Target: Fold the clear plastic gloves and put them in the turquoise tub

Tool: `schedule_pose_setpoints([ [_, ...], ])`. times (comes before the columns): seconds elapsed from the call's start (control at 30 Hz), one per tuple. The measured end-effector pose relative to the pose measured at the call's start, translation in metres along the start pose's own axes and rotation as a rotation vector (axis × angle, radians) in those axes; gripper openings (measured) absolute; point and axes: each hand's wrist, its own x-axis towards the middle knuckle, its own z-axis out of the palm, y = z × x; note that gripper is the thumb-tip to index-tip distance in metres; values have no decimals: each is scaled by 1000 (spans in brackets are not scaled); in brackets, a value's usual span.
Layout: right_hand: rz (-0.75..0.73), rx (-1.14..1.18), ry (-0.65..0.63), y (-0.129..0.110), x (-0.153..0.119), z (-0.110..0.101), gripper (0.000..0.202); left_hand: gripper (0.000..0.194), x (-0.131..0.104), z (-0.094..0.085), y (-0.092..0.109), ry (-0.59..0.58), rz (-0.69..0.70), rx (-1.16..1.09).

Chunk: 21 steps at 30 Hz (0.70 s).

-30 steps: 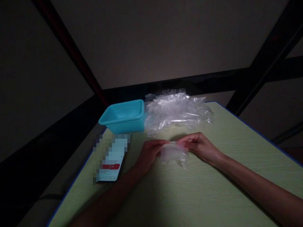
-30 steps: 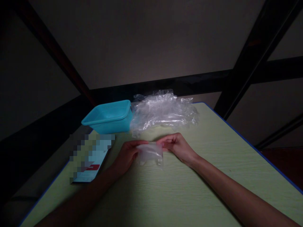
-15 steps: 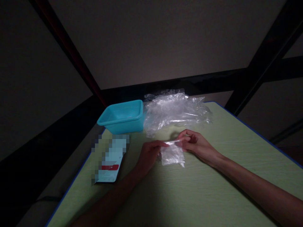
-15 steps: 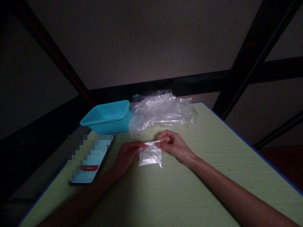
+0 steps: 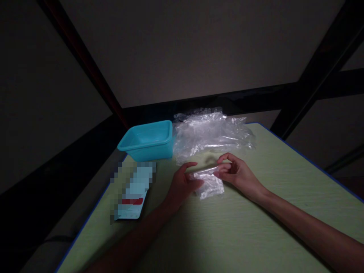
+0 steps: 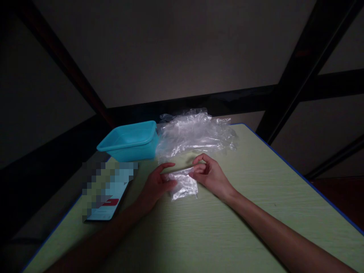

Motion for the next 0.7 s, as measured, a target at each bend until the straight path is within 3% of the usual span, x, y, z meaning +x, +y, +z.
schedule_pose_setpoints([
  [0.2,-131,21,-96,2,-1,-1,36,83,0,0,4,34,21,-5],
  [0.37,-40,-73,-228,2,-2,-1,23,85,1,-2,5,64,54,2],
  [0.7,-16,-80,-207,7,-1,-2,36,85,-1,0,6,50,69,-10],
])
